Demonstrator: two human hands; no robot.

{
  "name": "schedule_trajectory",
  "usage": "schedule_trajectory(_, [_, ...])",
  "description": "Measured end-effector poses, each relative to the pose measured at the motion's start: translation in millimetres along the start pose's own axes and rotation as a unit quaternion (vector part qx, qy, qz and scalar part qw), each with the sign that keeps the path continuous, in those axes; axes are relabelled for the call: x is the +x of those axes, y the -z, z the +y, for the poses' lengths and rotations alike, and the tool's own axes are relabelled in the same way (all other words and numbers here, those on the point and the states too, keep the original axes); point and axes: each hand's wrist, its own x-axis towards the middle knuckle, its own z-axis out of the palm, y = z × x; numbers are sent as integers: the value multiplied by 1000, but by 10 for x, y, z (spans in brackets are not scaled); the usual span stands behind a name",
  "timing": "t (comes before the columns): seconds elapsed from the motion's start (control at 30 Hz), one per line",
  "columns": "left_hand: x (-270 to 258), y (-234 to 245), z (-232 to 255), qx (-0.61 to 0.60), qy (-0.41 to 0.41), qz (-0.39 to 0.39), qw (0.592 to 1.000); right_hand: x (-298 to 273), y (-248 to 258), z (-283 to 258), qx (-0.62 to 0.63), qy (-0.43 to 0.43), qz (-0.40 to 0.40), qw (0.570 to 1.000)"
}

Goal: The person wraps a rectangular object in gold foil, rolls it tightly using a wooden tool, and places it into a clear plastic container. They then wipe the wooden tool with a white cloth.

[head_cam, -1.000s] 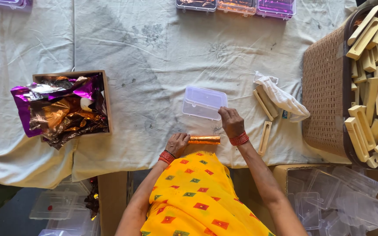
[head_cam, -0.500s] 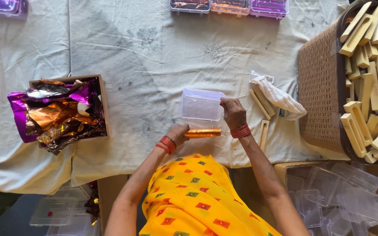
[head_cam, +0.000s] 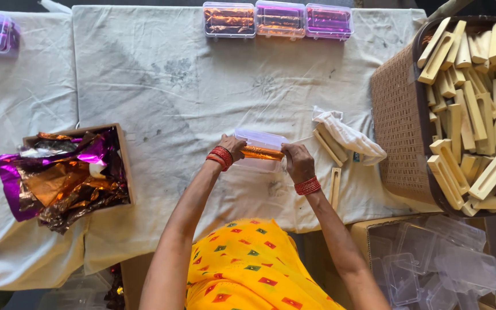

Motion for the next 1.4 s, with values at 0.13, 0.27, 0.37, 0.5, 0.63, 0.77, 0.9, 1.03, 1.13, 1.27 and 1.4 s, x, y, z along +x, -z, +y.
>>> schedule_trajectory(0.13, [141,76,93,68,32,-51,996,4,4,21,11,-16,-12,1000])
schedule_trajectory(0.27, [236,-159,-42,98,42,-66,992,36,-6,-20,7,-19,-11,1000])
schedule_trajectory(0.37, [250,-247,-86,120,17,-34,992,-23,-25,-78,-18,10,8,1000])
schedule_trajectory(0.5, [181,-52,52,166,6,-44,985,-577,-372,132,-48,67,26,996])
schedule_trajectory(0.63, [132,-22,32,135,-17,-5,991,-831,-563,176,-69,132,-47,988])
schedule_trajectory(0.77, [131,-8,27,112,-29,18,993,-553,-677,162,-99,95,-82,987])
schedule_trajectory(0.9, [98,34,59,104,-47,43,993,-189,-825,310,-99,35,-126,986])
schedule_trajectory(1.03, [16,178,147,96,-78,81,989,18,-924,419,-131,-55,-275,951])
schedule_trajectory(1.13, [-52,294,252,148,-105,95,979,132,-935,421,-143,-69,-342,926])
schedule_trajectory(1.27, [-91,290,265,182,-115,104,971,229,-969,401,-148,-74,-402,901])
schedule_trajectory(1.4, [-29,193,225,197,-77,39,977,149,-1108,562,-180,-34,-383,906])
